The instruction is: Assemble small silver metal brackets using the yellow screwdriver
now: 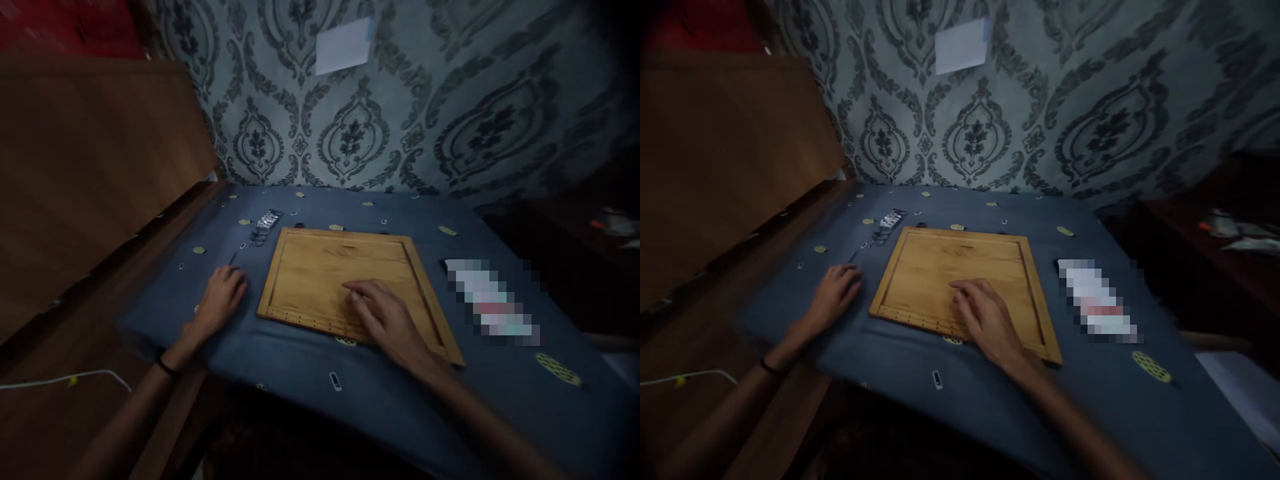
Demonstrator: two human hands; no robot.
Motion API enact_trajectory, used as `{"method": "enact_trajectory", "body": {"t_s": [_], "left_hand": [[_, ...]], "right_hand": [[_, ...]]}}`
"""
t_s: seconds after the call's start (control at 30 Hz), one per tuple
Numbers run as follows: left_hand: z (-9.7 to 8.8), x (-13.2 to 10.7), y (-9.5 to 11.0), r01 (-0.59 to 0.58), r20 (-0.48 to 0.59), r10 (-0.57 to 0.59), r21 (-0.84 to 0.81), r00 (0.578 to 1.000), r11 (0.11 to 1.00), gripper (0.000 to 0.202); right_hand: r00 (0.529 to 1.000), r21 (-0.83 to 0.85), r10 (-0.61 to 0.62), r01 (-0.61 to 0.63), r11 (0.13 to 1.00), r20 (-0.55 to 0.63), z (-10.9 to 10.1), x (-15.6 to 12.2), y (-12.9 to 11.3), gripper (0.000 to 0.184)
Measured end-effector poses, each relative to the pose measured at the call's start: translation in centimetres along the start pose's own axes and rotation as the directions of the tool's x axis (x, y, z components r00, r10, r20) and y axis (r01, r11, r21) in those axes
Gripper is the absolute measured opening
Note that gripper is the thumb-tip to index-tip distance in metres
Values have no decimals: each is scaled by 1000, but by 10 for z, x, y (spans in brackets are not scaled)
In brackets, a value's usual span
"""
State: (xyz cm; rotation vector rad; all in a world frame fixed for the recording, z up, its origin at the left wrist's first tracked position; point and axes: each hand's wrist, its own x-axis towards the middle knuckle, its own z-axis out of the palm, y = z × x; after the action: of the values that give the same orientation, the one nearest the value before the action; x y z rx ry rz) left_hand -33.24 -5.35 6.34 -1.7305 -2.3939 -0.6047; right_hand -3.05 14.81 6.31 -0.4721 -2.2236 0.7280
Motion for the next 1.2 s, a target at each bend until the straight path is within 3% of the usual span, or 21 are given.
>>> {"method": "enact_trajectory", "body": {"t_s": [0.1,0.2,0.3,0.43,0.7,1.0,1.2], "left_hand": [[-3,16,-38,95,-15,-94,44,995,995,25],[0,45,-53,117,-7,-116,72,993,991,23],[11,78,-54,111,22,-114,99,993,989,20],[27,109,-50,100,62,-110,137,992,985,32],[36,124,-46,51,97,-64,132,993,990,34],[31,135,-60,1,123,16,-137,992,991,32],[25,157,-80,136,165,-68,-445,984,885,37]], "right_hand": [[998,36,-30,28,999,48,30,16,-14,21],[997,67,-48,44,997,54,54,24,-23,22],[998,88,-54,51,995,31,65,24,-26,21],[999,101,-35,37,994,-23,63,17,-21,21],[999,113,-14,19,993,-41,61,15,-20,21],[999,106,-16,22,994,-52,63,15,-22,20],[998,107,-22,27,994,-51,62,16,-22,20]]}}
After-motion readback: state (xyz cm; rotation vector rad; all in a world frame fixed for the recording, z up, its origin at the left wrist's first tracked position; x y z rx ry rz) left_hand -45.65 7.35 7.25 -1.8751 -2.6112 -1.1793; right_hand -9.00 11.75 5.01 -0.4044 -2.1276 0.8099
